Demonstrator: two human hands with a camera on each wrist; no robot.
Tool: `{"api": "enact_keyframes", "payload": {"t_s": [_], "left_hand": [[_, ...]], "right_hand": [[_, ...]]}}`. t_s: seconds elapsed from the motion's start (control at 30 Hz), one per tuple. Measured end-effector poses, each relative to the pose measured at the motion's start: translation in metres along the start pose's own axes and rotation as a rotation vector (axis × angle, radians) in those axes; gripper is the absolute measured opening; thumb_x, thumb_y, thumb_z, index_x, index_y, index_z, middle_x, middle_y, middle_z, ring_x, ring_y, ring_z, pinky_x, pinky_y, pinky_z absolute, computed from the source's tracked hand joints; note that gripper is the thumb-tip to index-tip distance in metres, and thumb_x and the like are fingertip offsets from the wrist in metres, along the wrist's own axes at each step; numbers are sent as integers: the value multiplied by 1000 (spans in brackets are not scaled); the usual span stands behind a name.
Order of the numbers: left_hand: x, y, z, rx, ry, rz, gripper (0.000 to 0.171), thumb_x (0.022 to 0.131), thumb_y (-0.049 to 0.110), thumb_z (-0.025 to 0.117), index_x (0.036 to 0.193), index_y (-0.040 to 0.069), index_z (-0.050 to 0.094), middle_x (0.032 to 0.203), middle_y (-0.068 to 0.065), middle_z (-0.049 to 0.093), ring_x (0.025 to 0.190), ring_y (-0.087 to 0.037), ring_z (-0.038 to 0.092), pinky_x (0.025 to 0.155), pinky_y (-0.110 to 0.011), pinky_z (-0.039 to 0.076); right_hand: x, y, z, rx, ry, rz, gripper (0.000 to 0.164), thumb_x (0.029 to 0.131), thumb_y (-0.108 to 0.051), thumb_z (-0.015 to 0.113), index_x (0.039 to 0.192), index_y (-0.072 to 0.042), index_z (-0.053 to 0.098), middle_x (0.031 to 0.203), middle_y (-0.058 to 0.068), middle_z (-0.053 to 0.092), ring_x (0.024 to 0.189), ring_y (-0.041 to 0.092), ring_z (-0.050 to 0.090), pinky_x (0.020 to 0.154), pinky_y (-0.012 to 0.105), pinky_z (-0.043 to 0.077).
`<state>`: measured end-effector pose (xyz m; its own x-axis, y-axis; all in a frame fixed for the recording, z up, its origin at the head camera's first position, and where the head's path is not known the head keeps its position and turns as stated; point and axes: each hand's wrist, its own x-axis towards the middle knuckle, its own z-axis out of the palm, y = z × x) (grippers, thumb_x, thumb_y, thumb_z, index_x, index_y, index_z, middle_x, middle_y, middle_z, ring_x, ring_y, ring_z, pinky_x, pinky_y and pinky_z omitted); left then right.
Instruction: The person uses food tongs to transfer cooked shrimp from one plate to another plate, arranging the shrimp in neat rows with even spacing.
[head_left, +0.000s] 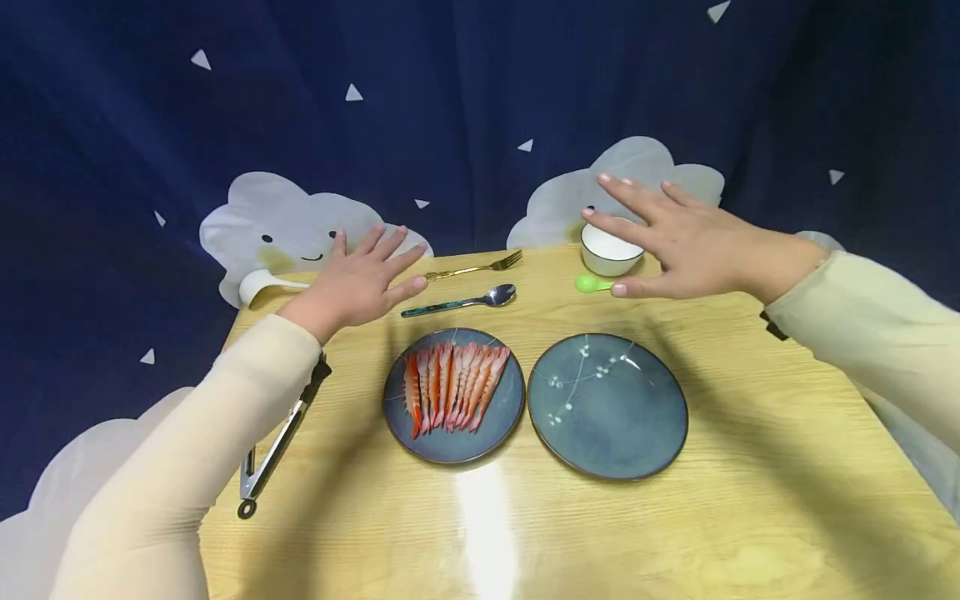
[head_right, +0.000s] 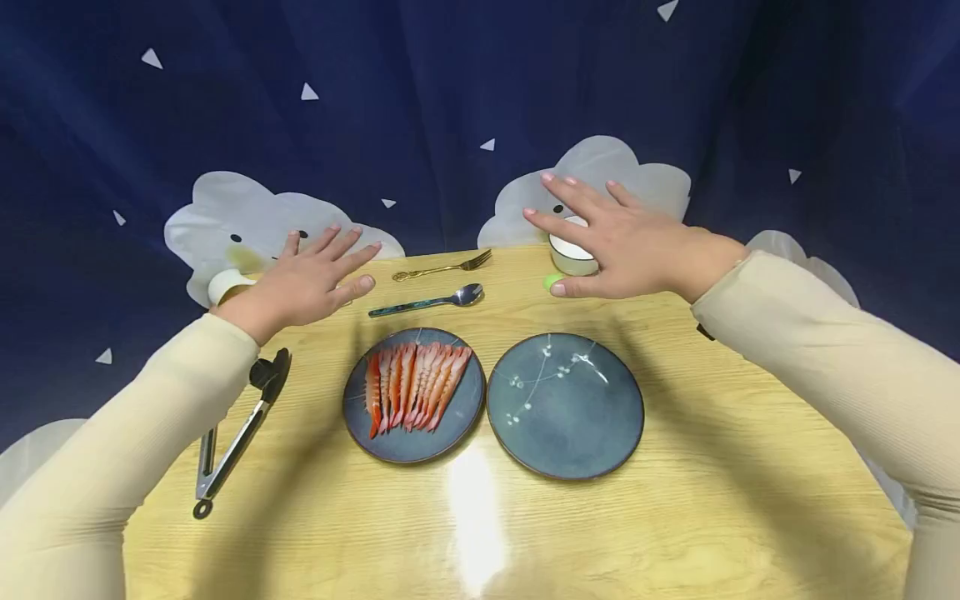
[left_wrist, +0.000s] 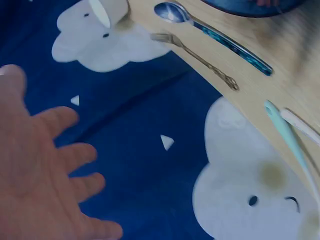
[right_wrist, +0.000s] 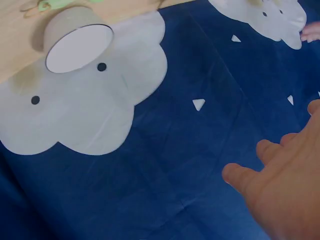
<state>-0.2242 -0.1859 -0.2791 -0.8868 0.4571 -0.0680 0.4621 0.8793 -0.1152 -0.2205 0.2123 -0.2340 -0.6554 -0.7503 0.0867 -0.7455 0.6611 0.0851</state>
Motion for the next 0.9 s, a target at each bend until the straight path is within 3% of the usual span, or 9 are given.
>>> {"api": "enact_keyframes", "payload": {"t_s": [0.13, 0.27, 0.37, 0.47, 0.57, 0.7, 0.8, 0.9], "left_hand": [[-21, -13, 4, -39, -22, -106, 73, 81, 67, 12, 139, 24, 18, 145, -8, 4, 129, -29, -7, 90, -61, -11], [-58, -27, 25, -109, -19, -254, 74, 84, 65, 20, 138, 15, 23, 142, -17, 11, 128, -37, 0, 90, -63, -6], [-92, -30, 54, -173, -5, -409, 78, 84, 64, 23, 136, 7, 26, 135, -23, 23, 123, -43, 17, 89, -63, 9], [-123, -27, 92, -256, -68, -557, 87, 81, 67, 24, 134, -3, 23, 127, -30, 30, 112, -49, 29, 82, -61, 25], [-147, -23, 127, -345, -138, -664, 99, 77, 70, 33, 132, -11, 16, 121, -36, 31, 104, -53, 33, 74, -59, 32], [-164, -24, 149, -420, -131, -751, 113, 68, 70, 48, 131, -14, 8, 117, -40, 29, 100, -55, 32, 70, -58, 33], [-166, -25, 153, -421, -126, -819, 115, 63, 71, 54, 130, -13, 12, 111, -38, 31, 97, -54, 33, 66, -55, 33], [-168, -28, 154, -426, -152, -866, 113, 61, 70, 57, 124, -16, 18, 103, -36, 33, 91, -52, 37, 61, -51, 35]], "right_hand": [[-7, 4, -1, 39, 32, 7, 81, 76, -53, 56, 140, -29, 13, 145, 0, -7, 131, 23, 2, 98, 53, 8], [-21, 10, 18, 77, 33, 18, 76, 78, -48, 58, 139, -25, 19, 145, 5, 3, 129, 28, 10, 95, 53, 16], [-41, 9, 48, 133, 49, 43, 65, 80, -42, 59, 135, -21, 33, 142, 10, 17, 127, 31, 19, 93, 53, 22], [-71, 2, 86, 243, 49, 91, 51, 80, -37, 60, 126, -17, 47, 136, 13, 31, 123, 33, 26, 90, 51, 25], [-99, -7, 123, 356, 10, 164, 43, 80, -37, 60, 119, -18, 54, 132, 14, 36, 119, 36, 30, 87, 51, 28], [-115, -11, 160, 480, -9, 254, 39, 81, -38, 59, 115, -19, 58, 126, 18, 40, 112, 38, 37, 83, 51, 31], [-119, -11, 177, 523, 20, 299, 37, 80, -36, 61, 112, -18, 60, 117, 16, 46, 103, 34, 44, 79, 47, 35], [-123, -13, 185, 581, 3, 387, 39, 78, -37, 63, 111, -16, 60, 105, 12, 51, 89, 23, 49, 70, 36, 39]]}}
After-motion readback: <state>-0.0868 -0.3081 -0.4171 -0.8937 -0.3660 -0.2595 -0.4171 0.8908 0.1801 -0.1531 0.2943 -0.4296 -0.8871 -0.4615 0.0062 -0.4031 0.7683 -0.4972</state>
